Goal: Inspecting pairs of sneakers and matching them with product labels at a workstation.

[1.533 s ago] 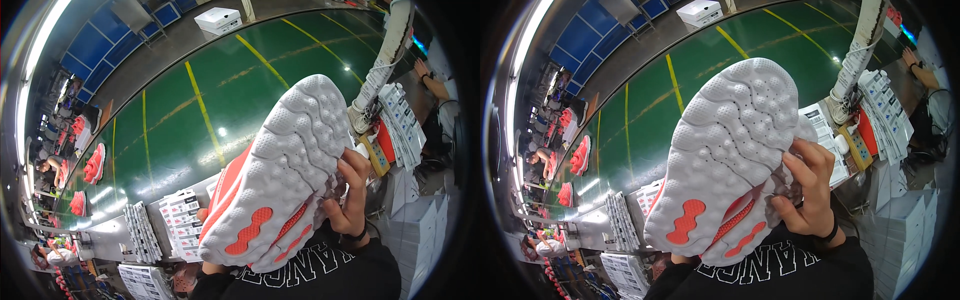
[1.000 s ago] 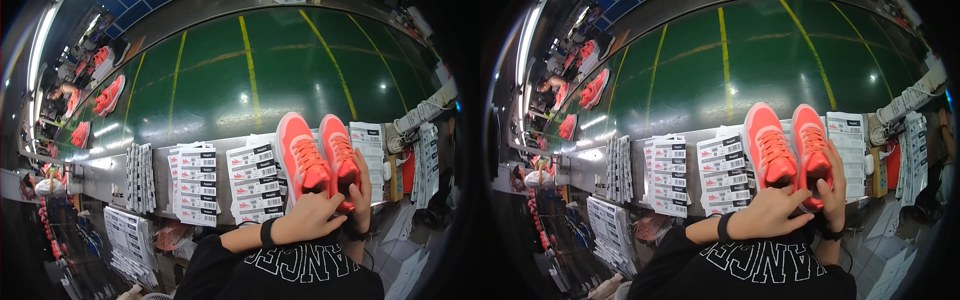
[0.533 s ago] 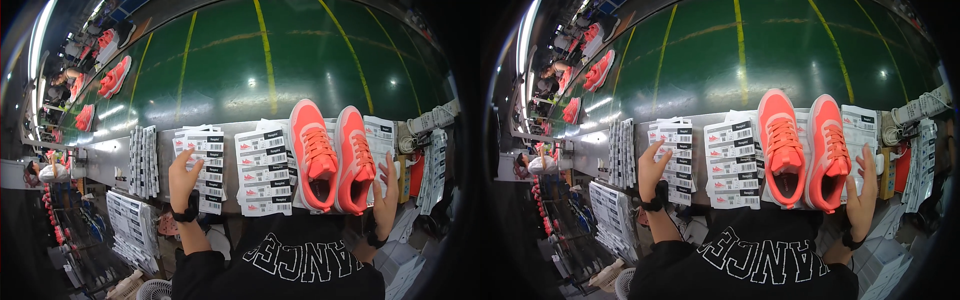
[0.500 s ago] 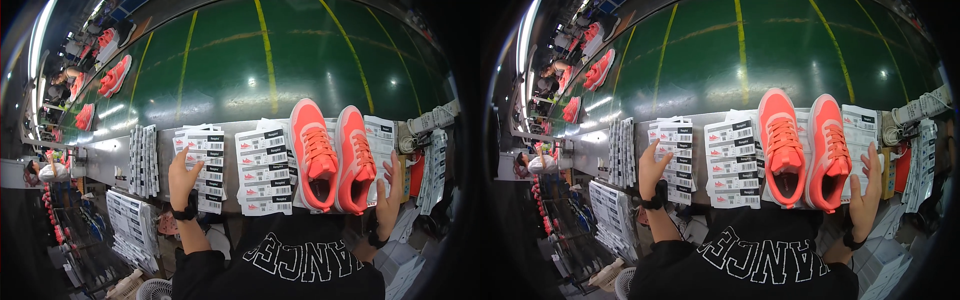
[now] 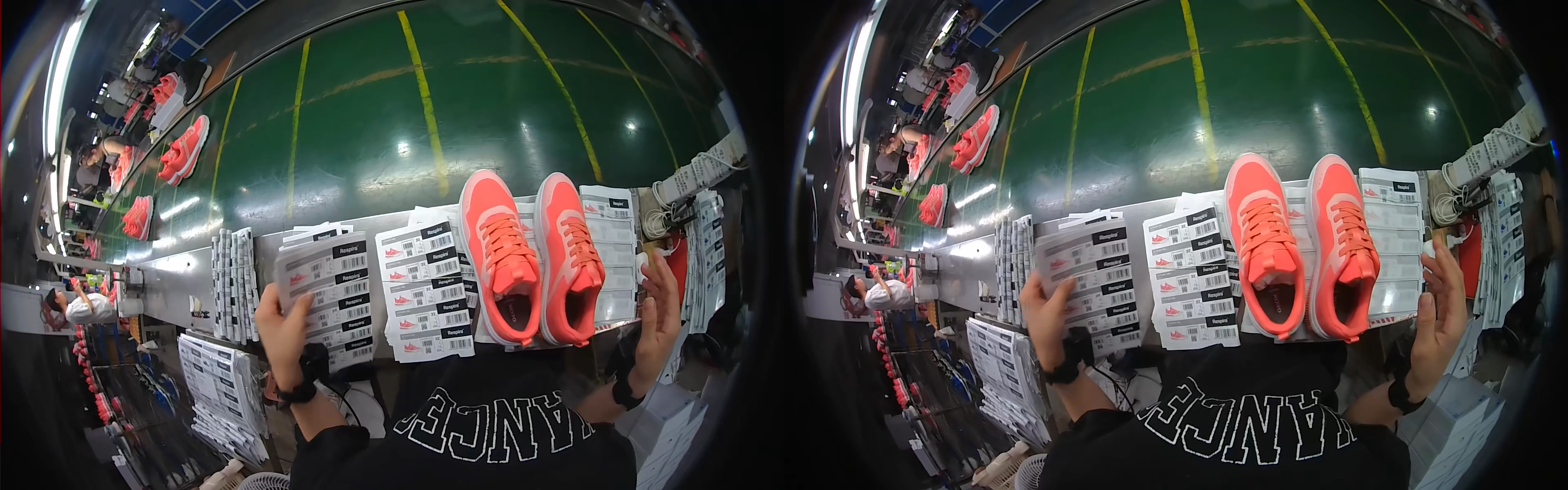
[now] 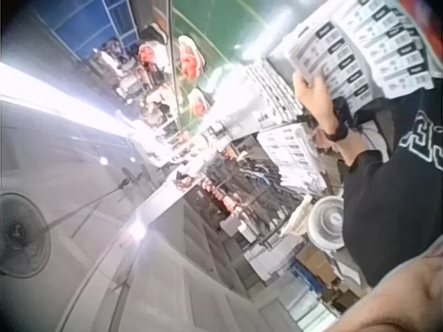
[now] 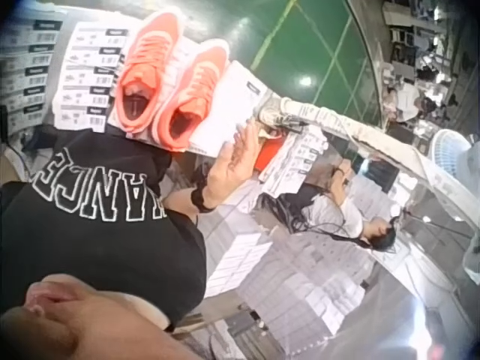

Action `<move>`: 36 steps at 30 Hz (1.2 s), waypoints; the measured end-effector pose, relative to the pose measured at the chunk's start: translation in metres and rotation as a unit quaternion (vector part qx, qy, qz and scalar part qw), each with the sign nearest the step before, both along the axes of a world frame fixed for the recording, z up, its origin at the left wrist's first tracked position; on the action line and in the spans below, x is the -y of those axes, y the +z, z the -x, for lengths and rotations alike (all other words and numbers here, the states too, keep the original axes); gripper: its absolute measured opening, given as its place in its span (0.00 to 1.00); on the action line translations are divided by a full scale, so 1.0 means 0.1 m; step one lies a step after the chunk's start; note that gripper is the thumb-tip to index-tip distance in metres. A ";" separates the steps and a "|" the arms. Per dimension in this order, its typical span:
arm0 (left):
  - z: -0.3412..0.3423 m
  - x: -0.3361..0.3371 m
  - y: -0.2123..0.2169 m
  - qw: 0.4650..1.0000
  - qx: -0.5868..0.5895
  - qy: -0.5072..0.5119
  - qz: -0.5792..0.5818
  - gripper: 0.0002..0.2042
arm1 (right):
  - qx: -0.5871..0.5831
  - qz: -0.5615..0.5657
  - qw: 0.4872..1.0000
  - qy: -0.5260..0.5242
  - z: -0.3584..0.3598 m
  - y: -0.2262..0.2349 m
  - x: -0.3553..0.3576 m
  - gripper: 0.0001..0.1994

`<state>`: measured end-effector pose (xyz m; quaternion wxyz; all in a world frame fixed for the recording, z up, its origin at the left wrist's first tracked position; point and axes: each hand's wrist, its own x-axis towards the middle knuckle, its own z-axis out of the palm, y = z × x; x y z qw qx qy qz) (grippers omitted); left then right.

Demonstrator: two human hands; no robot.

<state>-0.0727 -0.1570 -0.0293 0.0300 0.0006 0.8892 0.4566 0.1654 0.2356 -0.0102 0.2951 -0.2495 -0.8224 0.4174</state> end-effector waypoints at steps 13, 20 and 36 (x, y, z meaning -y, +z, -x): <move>-0.71 -0.83 0.81 0.950 -0.006 -0.150 -0.273 0.15 | -0.055 0.085 0.942 0.321 0.66 0.44 0.68 0.25; -0.68 -1.07 0.75 0.919 0.044 -0.319 -0.229 0.12 | -0.065 0.093 0.972 0.207 0.58 0.44 0.63 0.06; -0.83 -1.27 0.68 0.939 -0.117 -0.290 -0.144 0.12 | -0.101 -0.220 0.968 0.060 0.65 0.26 0.75 0.28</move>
